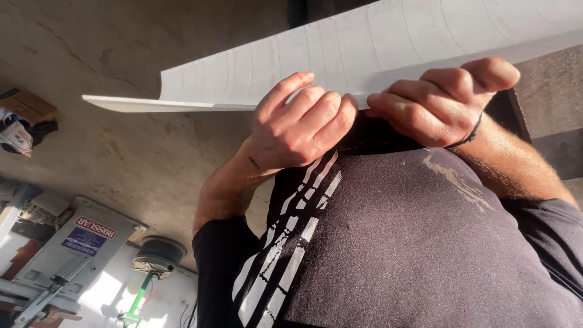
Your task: The recorder is folding and smoothing the edge of a white plastic sheet on a workbench in a workshop.
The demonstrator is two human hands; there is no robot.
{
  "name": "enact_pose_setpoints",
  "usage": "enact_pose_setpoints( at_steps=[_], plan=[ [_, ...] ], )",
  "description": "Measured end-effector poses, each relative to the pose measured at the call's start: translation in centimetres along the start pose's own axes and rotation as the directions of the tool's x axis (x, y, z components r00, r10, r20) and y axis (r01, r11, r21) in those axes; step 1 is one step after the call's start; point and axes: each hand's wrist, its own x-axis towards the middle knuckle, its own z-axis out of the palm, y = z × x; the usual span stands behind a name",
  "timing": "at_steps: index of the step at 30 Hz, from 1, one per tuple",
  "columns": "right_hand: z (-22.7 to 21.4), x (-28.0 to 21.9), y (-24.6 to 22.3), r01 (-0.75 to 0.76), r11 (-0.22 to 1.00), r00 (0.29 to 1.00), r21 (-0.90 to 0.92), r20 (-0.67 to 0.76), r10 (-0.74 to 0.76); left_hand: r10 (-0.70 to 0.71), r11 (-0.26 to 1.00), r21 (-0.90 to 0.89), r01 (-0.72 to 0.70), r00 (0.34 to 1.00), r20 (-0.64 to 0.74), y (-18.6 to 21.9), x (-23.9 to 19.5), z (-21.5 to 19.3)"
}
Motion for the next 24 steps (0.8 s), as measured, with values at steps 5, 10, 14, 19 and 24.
enact_pose_setpoints(
  at_steps=[5, 10, 14, 19, 24],
  plan=[
    [0.9, -0.3, 0.9, 0.011, 0.999, 0.999, 0.05, -0.047, -0.009, -0.151, 0.985, -0.079, 0.154, 0.987, 0.05, -0.6, -2.1, 0.9],
    [1.6, -0.6, 1.0, 0.045, 0.999, 0.993, 0.021, -0.111, -0.043, -0.11, 0.994, 0.009, 0.11, 0.993, 0.051, -0.2, -0.8, 2.3],
    [1.6, -0.7, 0.4, -0.042, 0.998, 0.999, 0.04, -0.026, 0.043, -0.04, 0.999, 0.005, 0.04, 0.999, 0.013, -0.2, 0.5, 1.1],
    [1.7, 0.8, -0.6, -0.09, 0.996, 0.996, 0.01, -0.019, 0.09, 0.082, 0.994, 0.065, -0.083, 0.997, 0.006, -1.6, -0.8, 1.1],
    [2.0, 1.5, -0.7, -0.037, 0.999, 0.995, 0.003, -0.098, 0.037, -0.001, 0.995, -0.096, 0.01, 0.995, 0.098, -2.9, -0.9, -1.3]
  ],
)
